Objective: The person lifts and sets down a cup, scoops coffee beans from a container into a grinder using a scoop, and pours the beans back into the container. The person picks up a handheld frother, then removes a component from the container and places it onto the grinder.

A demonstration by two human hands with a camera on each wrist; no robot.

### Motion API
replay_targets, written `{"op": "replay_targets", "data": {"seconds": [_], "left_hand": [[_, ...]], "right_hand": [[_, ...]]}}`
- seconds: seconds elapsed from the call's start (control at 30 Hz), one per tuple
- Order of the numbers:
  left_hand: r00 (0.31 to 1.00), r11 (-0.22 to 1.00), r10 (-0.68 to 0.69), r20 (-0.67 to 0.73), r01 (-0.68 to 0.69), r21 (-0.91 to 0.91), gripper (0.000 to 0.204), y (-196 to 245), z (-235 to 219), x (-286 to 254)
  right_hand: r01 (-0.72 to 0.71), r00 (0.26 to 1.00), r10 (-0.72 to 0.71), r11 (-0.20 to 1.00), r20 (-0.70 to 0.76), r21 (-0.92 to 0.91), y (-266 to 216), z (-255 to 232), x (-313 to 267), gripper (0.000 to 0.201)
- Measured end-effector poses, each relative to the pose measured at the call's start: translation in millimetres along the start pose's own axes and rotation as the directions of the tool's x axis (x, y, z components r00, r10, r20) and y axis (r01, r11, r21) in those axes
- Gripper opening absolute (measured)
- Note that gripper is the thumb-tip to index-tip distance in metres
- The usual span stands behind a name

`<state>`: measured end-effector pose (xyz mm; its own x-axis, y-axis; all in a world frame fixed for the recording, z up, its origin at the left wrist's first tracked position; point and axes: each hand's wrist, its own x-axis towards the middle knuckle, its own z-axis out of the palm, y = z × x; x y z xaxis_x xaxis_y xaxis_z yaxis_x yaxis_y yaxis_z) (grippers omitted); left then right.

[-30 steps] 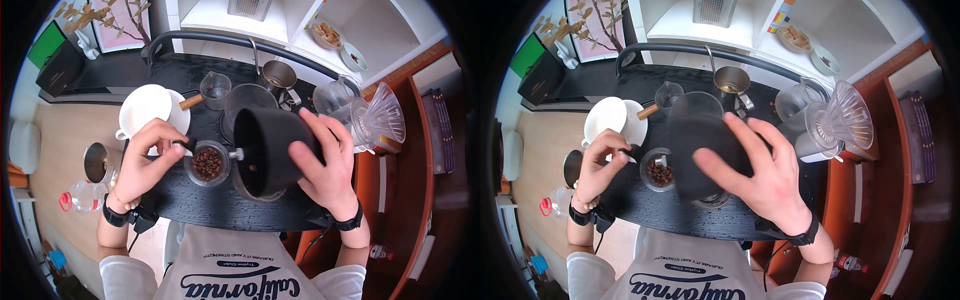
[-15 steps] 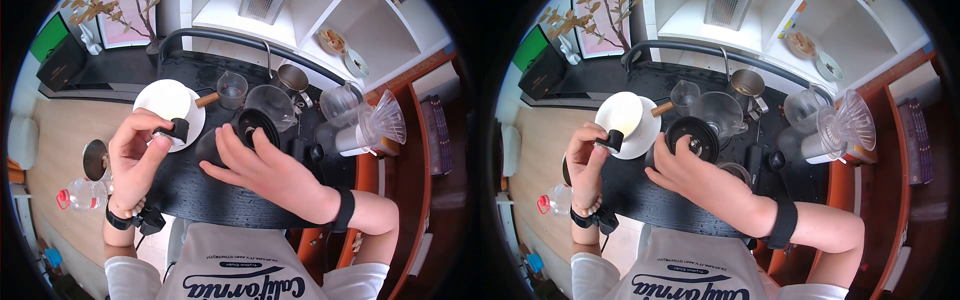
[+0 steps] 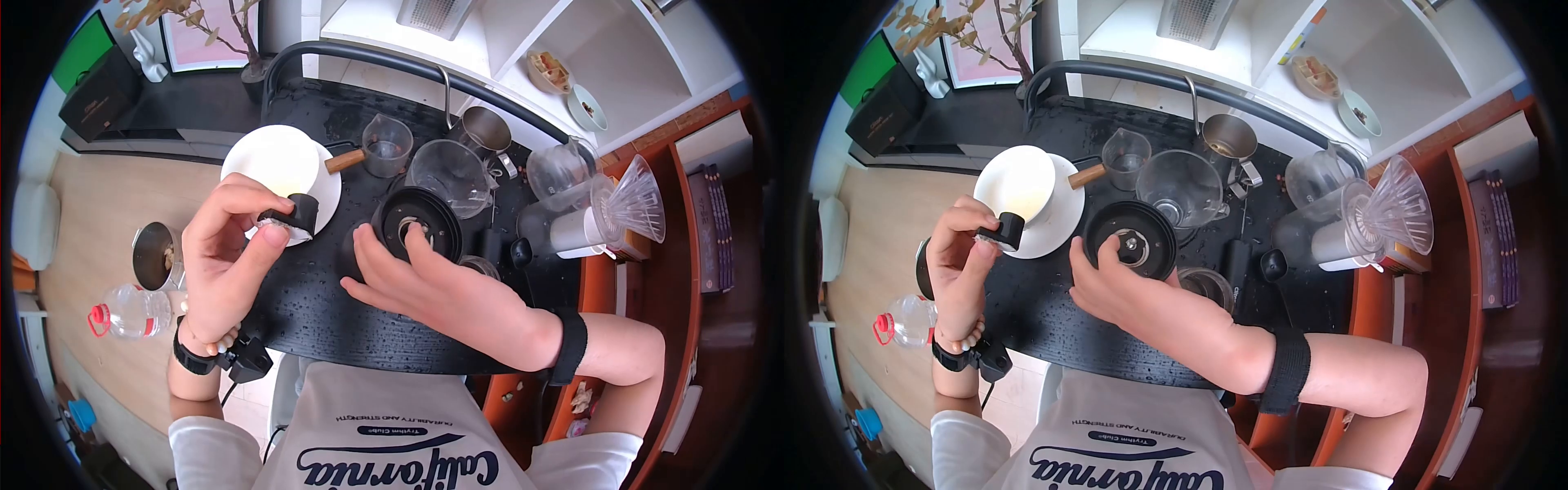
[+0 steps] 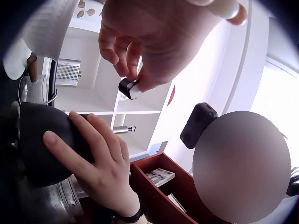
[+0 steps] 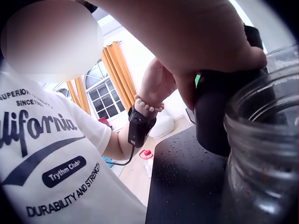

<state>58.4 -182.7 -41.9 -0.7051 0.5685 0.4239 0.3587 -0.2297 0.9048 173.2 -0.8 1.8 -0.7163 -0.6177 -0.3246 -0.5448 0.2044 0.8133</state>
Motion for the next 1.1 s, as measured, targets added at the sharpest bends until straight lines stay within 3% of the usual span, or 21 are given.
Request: {"op": "replay_targets", "data": {"seconds": [0.03,0.13,0.17,0.27,0.3,0.37,0.43,0.5,0.57,0.6,0.67,0.7,0.77,0.8,0.83,0.9,0.97,1.07,1.1], "left_hand": [[1.000,1.000,0.003,-0.005,-0.003,-0.004,0.015,0,1,0],[1.000,1.000,0.005,-0.012,-0.005,-0.019,0.015,1,2,-1],[1.000,1.000,0.006,-0.015,-0.006,-0.029,0.015,1,2,-1],[1.000,1.000,0.007,-0.022,-0.007,-0.010,0.015,1,-1,-1],[1.000,1.000,0.007,-0.022,-0.007,-0.010,0.015,1,-1,-1],[1.000,0.999,0.010,-0.027,-0.011,-0.047,0.015,2,1,-1],[1.000,0.999,0.003,-0.018,-0.004,-0.040,0.015,3,3,-1],[1.000,0.999,0.000,-0.003,0.000,-0.039,0.015,3,6,-2],[1.000,1.000,-0.023,0.017,0.023,-0.007,0.015,2,9,-2],[0.999,0.999,-0.033,0.012,0.033,-0.035,0.015,4,13,-1],[0.999,0.999,-0.027,0.027,0.028,-0.039,0.015,4,17,0],[0.999,0.999,-0.029,0.028,0.030,-0.031,0.015,4,18,0],[0.999,0.999,-0.035,0.041,0.036,-0.023,0.015,5,23,0],[0.998,0.999,-0.031,0.050,0.031,-0.012,0.015,6,24,1],[0.998,1.000,-0.027,0.059,0.027,0.000,0.015,7,26,1],[0.997,1.000,-0.015,0.073,0.013,0.023,0.015,7,27,2],[0.997,1.000,0.003,0.076,-0.005,0.026,0.015,6,28,1],[0.997,1.000,-0.011,0.075,0.009,0.024,0.016,7,28,1],[0.998,0.999,-0.020,0.063,0.017,0.037,0.016,7,26,0]], "right_hand": [[-0.002,1.000,0.002,1.000,0.001,-0.001,0,1,-1,0.054],[-0.272,0.948,0.301,0.933,-0.098,0.236,1,5,-8,0.055],[-0.272,0.949,0.301,0.933,-0.099,0.235,2,7,-13,0.055],[-0.528,0.731,0.659,0.712,-0.177,0.463,4,11,-31,0.048],[-0.528,0.684,0.710,0.642,-0.170,0.556,5,14,-38,0.044],[-0.556,0.608,0.785,0.526,-0.116,0.643,-1,23,-56,0.054],[-0.512,0.456,0.889,0.308,-0.051,0.802,-14,32,-67,0.064],[-0.380,0.326,0.945,0.161,-0.031,0.911,-30,39,-74,0.077],[-0.254,0.239,0.956,-0.110,0.173,0.961,-54,41,-80,0.085],[-0.270,0.230,0.957,-0.112,0.177,0.956,-56,40,-82,0.085],[-0.041,0.222,0.946,-0.232,0.235,0.972,-60,37,-84,0.094],[-0.054,0.214,0.948,-0.231,0.237,0.971,-64,38,-86,0.094],[0.085,0.254,0.903,-0.378,0.347,0.922,-75,42,-91,0.100],[0.118,0.238,0.876,-0.455,0.420,0.883,-83,42,-92,0.100],[0.117,0.232,0.877,-0.455,0.421,0.883,-86,43,-94,0.100],[0.195,0.289,0.808,-0.574,0.513,0.795,-91,46,-96,0.100],[0.126,0.253,0.835,-0.529,0.488,0.839,-90,47,-94,0.096],[-0.094,0.175,0.979,-0.087,0.102,0.992,-61,49,-81,0.083],[-0.076,0.181,0.978,-0.089,0.101,0.993,-56,50,-79,0.083]]}}
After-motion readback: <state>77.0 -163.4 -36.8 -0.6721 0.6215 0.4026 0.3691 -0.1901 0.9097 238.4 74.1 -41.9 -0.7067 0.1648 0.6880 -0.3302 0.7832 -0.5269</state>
